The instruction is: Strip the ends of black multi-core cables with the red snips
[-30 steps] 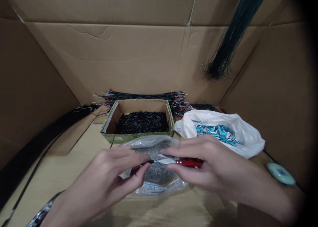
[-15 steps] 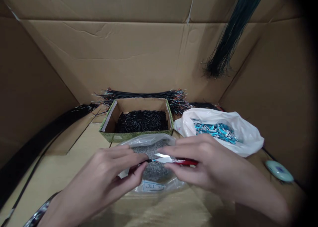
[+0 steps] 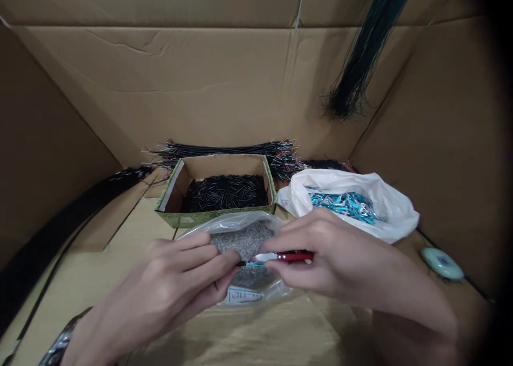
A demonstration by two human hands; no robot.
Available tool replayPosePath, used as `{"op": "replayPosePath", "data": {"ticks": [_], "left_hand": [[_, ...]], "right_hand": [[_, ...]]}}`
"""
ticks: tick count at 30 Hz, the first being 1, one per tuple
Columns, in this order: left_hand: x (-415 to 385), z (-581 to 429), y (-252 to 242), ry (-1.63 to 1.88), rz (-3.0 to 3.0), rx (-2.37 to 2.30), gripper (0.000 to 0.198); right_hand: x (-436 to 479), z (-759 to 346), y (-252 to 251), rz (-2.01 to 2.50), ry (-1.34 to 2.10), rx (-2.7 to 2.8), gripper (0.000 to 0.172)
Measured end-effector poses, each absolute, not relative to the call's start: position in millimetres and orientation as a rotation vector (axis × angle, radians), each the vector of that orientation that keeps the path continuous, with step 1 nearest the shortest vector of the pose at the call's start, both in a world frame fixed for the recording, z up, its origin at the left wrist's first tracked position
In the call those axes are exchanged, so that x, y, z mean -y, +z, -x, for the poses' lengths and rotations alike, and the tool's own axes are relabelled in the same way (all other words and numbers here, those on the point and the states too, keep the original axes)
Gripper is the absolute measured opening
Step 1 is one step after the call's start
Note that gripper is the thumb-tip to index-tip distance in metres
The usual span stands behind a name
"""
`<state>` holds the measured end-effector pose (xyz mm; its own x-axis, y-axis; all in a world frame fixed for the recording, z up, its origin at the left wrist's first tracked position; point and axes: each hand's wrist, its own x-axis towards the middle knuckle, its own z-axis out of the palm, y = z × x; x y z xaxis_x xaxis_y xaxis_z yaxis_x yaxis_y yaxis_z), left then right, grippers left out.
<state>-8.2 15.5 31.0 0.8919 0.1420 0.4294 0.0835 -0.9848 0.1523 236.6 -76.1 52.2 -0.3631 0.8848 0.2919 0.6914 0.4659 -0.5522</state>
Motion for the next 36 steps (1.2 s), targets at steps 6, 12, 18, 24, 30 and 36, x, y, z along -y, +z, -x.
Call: {"op": "replayPosePath", "data": {"ticks": [6, 12, 18, 24, 30, 36], "left_hand": [[-18.7, 6.6, 30.1, 0.805, -2.849, -0.195, 0.022], [-14.2, 7.9, 39.1, 0.806, -2.606, -0.306, 0.021], [-7.8, 8.0, 46.2, 0.67, -2.39, -0.32, 0.02], [-1.1, 7.4, 47.1, 0.561, -2.279, -0.244, 0.021], [0.8, 10.5, 46.9, 0.502, -2.154, -0.173, 0.019], [8.6, 7.3, 47.4, 0.819, -2.203, -0.46, 0.011]], "right_hand": [[74.6, -248.7, 59.7, 1.286, 0.432, 1.883, 0.018], [69.4, -250.3, 57.1, 0.958, 0.856, 1.933, 0.039], [71.0, -226.8, 49.1, 0.91, 0.59, 1.875, 0.02], [69.7, -221.9, 38.9, 0.768, 0.633, 1.857, 0.021], [63.1, -213.1, 35.5, 0.59, 0.709, 1.799, 0.014], [69.8, -187.9, 46.1, 0.799, 0.309, 1.557, 0.018]]}}
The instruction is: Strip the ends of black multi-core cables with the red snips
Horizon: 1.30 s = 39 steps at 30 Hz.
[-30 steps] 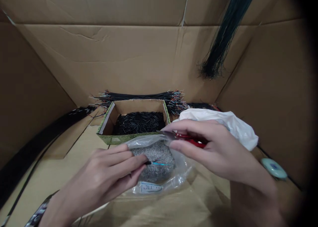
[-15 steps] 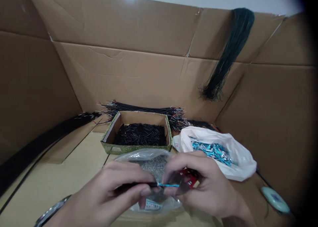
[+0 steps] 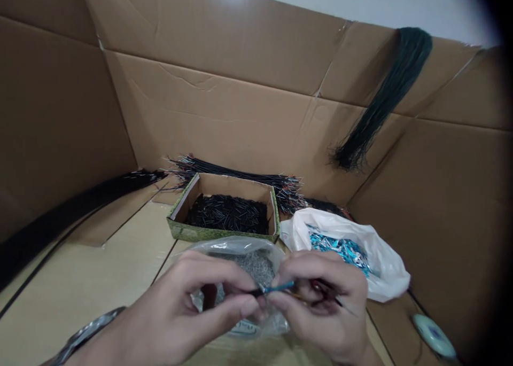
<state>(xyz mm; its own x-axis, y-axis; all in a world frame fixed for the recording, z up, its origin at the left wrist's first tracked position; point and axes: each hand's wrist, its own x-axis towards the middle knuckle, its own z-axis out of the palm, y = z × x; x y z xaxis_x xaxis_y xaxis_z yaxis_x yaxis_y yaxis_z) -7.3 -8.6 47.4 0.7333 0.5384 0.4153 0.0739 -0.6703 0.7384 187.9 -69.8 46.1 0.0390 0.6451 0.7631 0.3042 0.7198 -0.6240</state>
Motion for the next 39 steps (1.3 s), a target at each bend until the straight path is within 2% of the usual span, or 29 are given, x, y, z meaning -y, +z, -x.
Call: {"op": "replayPosePath", "data": {"ticks": [3, 9, 14, 21, 29, 34, 39], "left_hand": [[12.0, 6.2, 45.6, 0.795, -2.151, -0.517, 0.015], [11.5, 6.5, 44.7, 0.721, -2.085, -0.486, 0.02], [10.9, 7.0, 45.9, 0.631, -2.022, -0.482, 0.024], [5.0, 5.0, 37.0, 0.372, -1.577, -0.412, 0.033], [4.2, 4.0, 39.2, 0.353, -1.515, -0.369, 0.033], [4.7, 6.0, 39.9, 0.182, -1.379, -0.265, 0.029], [5.4, 6.9, 42.7, 0.111, -1.385, -0.229, 0.029]], "right_hand": [[74.1, -182.9, 45.0, 0.901, 0.254, 1.493, 0.021], [72.9, -188.6, 39.0, 0.988, 0.514, 1.417, 0.011], [71.9, -192.6, 35.5, 0.966, 0.54, 1.452, 0.009], [72.1, -195.6, 31.3, 0.985, 0.61, 1.446, 0.014], [71.2, -193.1, 44.7, 0.93, 0.426, 1.521, 0.011], [68.4, -189.6, 39.8, 0.714, 0.442, 1.637, 0.022], [69.3, -180.4, 23.5, 0.621, 0.361, 1.582, 0.024]]}}
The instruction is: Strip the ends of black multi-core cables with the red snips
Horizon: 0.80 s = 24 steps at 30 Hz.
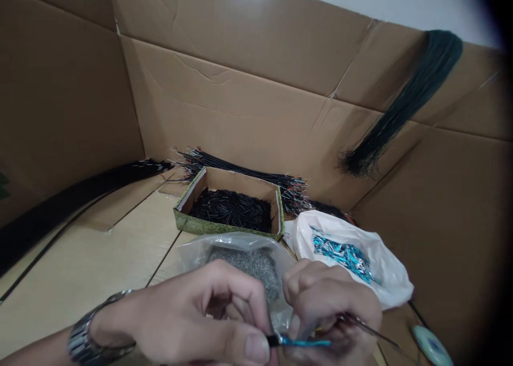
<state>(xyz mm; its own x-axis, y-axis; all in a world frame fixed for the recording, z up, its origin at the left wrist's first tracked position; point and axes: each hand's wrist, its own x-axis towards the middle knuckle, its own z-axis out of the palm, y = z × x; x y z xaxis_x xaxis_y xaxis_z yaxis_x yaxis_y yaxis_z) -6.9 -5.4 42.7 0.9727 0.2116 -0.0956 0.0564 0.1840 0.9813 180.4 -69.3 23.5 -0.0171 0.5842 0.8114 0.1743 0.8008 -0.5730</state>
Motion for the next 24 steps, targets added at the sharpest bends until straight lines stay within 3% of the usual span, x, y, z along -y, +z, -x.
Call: {"op": "replayPosePath", "data": {"ticks": [4, 7, 10, 13, 18, 24], "left_hand": [[11.7, 8.6, 40.9, 0.244, -1.553, -0.325, 0.026], [19.6, 7.9, 34.8, 0.626, -1.849, -0.399, 0.018], [25.7, 5.8, 25.0, 0.992, -2.14, -0.459, 0.011], [25.6, 4.2, 19.0, 1.146, -2.274, -0.466, 0.013], [12.4, 5.6, 30.2, 1.109, -2.353, -0.567, 0.009], [1.3, 10.4, 39.0, 0.918, -2.371, -0.662, 0.012]], "right_hand": [[76.7, -174.2, 22.7, 0.748, 0.166, 1.525, 0.017], [81.5, -168.9, 24.4, 0.868, -0.011, 1.465, 0.006], [82.6, -164.0, 20.5, 0.961, -0.188, 1.43, 0.023], [79.4, -164.0, 15.2, 0.961, -0.267, 1.493, 0.029], [75.3, -183.8, 24.3, 0.93, -0.328, 1.741, 0.028], [88.6, -212.1, 43.6, 1.093, -0.307, 2.07, 0.041]]}}
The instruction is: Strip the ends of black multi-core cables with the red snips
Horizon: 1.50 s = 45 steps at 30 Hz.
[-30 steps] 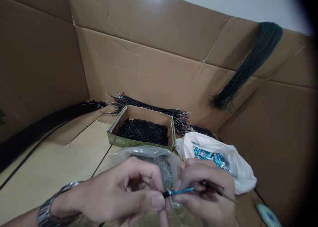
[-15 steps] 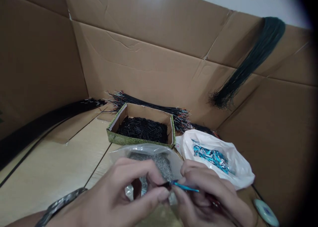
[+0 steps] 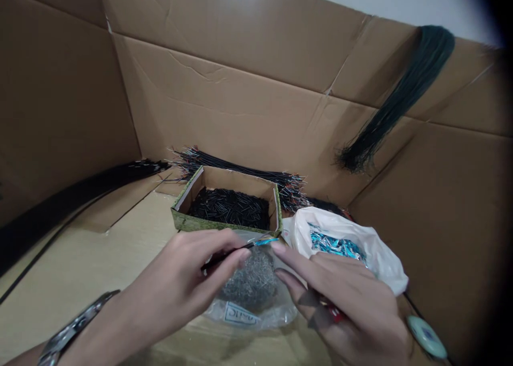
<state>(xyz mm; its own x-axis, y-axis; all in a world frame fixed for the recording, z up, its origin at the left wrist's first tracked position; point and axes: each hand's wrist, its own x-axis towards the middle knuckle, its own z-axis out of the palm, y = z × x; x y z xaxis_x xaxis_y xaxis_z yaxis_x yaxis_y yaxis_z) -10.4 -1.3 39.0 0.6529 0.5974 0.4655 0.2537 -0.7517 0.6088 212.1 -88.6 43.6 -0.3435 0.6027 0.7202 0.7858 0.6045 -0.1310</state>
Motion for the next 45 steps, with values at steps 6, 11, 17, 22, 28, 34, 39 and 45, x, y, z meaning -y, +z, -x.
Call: {"op": "replayPosePath", "data": {"ticks": [6, 11, 17, 22, 28, 34, 39, 45], "left_hand": [[4.3, 7.7, 29.9, 0.738, -2.442, -0.66, 0.015], [4.0, 5.9, 24.4, 0.722, -2.532, -0.616, 0.017], [-0.3, 1.0, 16.5, 0.677, -2.706, -0.54, 0.021], [-1.4, -4.8, 9.9, 0.76, -2.803, -0.443, 0.022], [0.6, 0.0, 15.1, 0.905, -2.802, -0.317, 0.016], [-11.2, 9.0, 31.4, 1.064, -2.637, -0.621, 0.011], [-19.2, -0.5, 39.7, 0.854, -2.4, -0.622, 0.021], [-23.4, -9.7, 53.8, 0.8, -2.224, -0.631, 0.03]], "right_hand": [[90.4, -212.3, 39.8, 1.245, -0.331, 2.158, 0.031], [84.1, -215.9, 37.0, 1.274, -0.031, 2.149, 0.029], [65.0, -223.0, 48.8, 1.464, 0.587, 1.991, 0.013], [56.7, -229.8, 40.5, 1.497, 1.112, 1.702, 0.022], [70.0, -229.2, 7.2, 1.37, 1.258, 1.191, 0.018], [72.3, -288.4, -6.8, 1.551, 0.806, 1.12, 0.033], [63.0, -360.7, -16.9, 1.78, 0.465, 1.027, 0.021], [60.7, -358.5, -16.8, 1.772, 0.416, 0.931, 0.026]]}}
